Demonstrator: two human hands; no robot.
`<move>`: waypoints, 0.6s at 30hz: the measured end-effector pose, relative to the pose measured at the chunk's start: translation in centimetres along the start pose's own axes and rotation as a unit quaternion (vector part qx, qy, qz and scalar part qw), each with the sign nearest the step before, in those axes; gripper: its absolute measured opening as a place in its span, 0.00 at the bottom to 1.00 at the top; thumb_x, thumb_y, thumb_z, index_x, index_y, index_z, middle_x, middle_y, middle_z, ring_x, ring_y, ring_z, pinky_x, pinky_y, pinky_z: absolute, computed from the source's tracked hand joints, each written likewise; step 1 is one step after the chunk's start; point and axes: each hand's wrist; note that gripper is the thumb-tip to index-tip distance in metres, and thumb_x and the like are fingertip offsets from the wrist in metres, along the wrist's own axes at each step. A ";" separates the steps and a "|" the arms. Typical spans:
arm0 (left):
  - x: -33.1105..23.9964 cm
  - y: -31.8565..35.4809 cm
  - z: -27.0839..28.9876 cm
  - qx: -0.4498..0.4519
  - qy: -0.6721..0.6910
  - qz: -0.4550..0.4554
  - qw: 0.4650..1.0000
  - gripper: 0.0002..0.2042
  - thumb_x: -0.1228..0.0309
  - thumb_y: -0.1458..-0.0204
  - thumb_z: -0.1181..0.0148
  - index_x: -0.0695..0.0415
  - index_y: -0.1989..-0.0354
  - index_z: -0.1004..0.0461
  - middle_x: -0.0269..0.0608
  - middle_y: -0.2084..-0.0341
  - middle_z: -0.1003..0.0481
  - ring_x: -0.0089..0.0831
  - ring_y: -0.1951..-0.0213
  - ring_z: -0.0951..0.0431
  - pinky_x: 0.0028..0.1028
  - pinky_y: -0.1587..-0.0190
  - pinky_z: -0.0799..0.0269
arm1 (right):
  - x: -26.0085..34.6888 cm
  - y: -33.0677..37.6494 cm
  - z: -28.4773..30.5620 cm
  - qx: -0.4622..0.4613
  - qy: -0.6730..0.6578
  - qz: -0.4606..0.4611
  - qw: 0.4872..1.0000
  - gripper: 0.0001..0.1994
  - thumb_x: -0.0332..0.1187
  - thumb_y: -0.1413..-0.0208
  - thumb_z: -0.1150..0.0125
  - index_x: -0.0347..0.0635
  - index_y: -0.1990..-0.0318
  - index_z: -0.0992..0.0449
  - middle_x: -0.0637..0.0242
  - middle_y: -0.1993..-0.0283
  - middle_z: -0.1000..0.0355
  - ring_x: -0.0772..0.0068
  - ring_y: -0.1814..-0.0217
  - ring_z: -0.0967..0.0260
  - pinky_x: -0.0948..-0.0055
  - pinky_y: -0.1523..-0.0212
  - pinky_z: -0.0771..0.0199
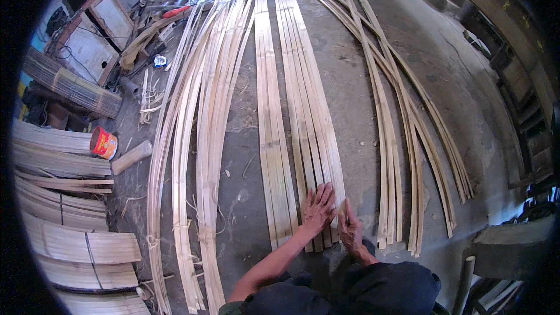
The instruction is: The person arranges long, thin wooden strips on the floor, aligning them side by side and adjusting their positions by hand. The person repeatedly picks up, shifts, and lays down the strips to form a neat parallel layout.
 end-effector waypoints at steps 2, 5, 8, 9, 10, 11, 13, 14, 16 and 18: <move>-0.5 -0.2 0.4 0.018 0.020 0.017 0.999 0.32 0.56 0.42 0.49 0.55 0.31 0.43 0.43 0.28 0.51 0.41 0.27 0.56 0.52 0.29 0.65 | -1.1 -0.1 0.8 0.037 0.016 -0.077 0.996 0.25 0.35 0.35 0.47 0.43 0.32 0.39 0.50 0.65 0.25 0.73 0.67 0.29 0.74 0.64 0.28; -1.0 -0.5 0.7 0.024 0.010 0.031 0.999 0.31 0.56 0.41 0.50 0.54 0.30 0.44 0.42 0.28 0.50 0.40 0.27 0.56 0.52 0.29 0.65 | -1.8 0.0 1.9 0.053 -0.014 -0.131 0.990 0.25 0.36 0.35 0.46 0.47 0.32 0.39 0.45 0.68 0.28 0.76 0.68 0.30 0.72 0.65 0.28; -1.2 -0.4 0.3 0.000 0.017 0.029 0.999 0.31 0.56 0.41 0.51 0.54 0.30 0.45 0.40 0.29 0.50 0.39 0.27 0.55 0.51 0.29 0.65 | -2.1 -0.6 3.0 0.080 0.073 -0.131 0.986 0.26 0.36 0.35 0.45 0.49 0.31 0.39 0.52 0.75 0.30 0.78 0.73 0.36 0.69 0.70 0.31; -1.2 -0.3 -0.1 0.002 0.016 0.026 1.000 0.31 0.56 0.41 0.51 0.55 0.30 0.45 0.40 0.29 0.49 0.39 0.27 0.55 0.52 0.29 0.65 | -2.4 -0.7 3.4 0.094 0.126 -0.127 0.979 0.26 0.36 0.35 0.45 0.48 0.31 0.39 0.56 0.78 0.30 0.78 0.74 0.39 0.68 0.72 0.32; -1.2 -0.3 -0.5 0.004 0.015 0.024 1.000 0.31 0.56 0.40 0.52 0.55 0.30 0.45 0.40 0.29 0.49 0.39 0.27 0.55 0.52 0.29 0.65 | -4.5 -0.1 3.1 0.075 0.071 -0.111 0.988 0.26 0.36 0.35 0.45 0.47 0.31 0.39 0.59 0.80 0.31 0.77 0.75 0.42 0.67 0.74 0.33; -1.3 -0.5 -0.7 0.005 0.012 0.019 1.000 0.31 0.56 0.40 0.52 0.55 0.30 0.45 0.40 0.29 0.49 0.39 0.27 0.55 0.52 0.29 0.65 | -7.4 0.4 2.2 0.052 0.016 -0.092 0.994 0.26 0.36 0.35 0.45 0.46 0.31 0.40 0.63 0.82 0.32 0.76 0.77 0.44 0.67 0.76 0.35; -1.2 -0.2 -0.6 0.015 -0.012 0.012 1.000 0.31 0.56 0.40 0.52 0.55 0.30 0.45 0.40 0.29 0.49 0.39 0.27 0.54 0.52 0.29 0.65 | -7.5 0.7 1.7 0.054 -0.037 -0.120 0.991 0.26 0.33 0.36 0.45 0.45 0.31 0.40 0.70 0.81 0.35 0.77 0.77 0.47 0.70 0.77 0.39; -0.6 0.2 -0.4 0.018 -0.027 0.018 0.999 0.31 0.56 0.40 0.53 0.55 0.30 0.45 0.40 0.29 0.49 0.39 0.27 0.54 0.53 0.29 0.65 | -3.3 -0.1 2.2 0.085 -0.033 -0.162 0.983 0.26 0.30 0.36 0.45 0.45 0.31 0.39 0.74 0.78 0.36 0.80 0.76 0.47 0.74 0.76 0.41; -1.3 -0.4 -0.4 0.013 -0.031 0.009 0.999 0.31 0.56 0.40 0.52 0.55 0.30 0.45 0.40 0.29 0.49 0.39 0.27 0.54 0.53 0.29 0.65 | -1.2 -0.4 3.3 0.101 -0.029 -0.213 0.971 0.25 0.31 0.36 0.45 0.46 0.32 0.39 0.67 0.75 0.34 0.79 0.75 0.42 0.73 0.75 0.40; -1.4 -0.5 -0.4 0.009 -0.030 0.008 0.999 0.31 0.57 0.40 0.52 0.55 0.30 0.46 0.40 0.29 0.49 0.39 0.27 0.54 0.53 0.29 0.65 | -3.2 0.3 3.1 0.105 -0.046 -0.229 0.967 0.26 0.40 0.35 0.45 0.47 0.31 0.39 0.44 0.73 0.29 0.73 0.75 0.34 0.62 0.73 0.34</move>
Point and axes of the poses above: each hand's wrist, its own y-axis away from the middle knuckle, its own z-axis out of the back of the hand, x = y × z
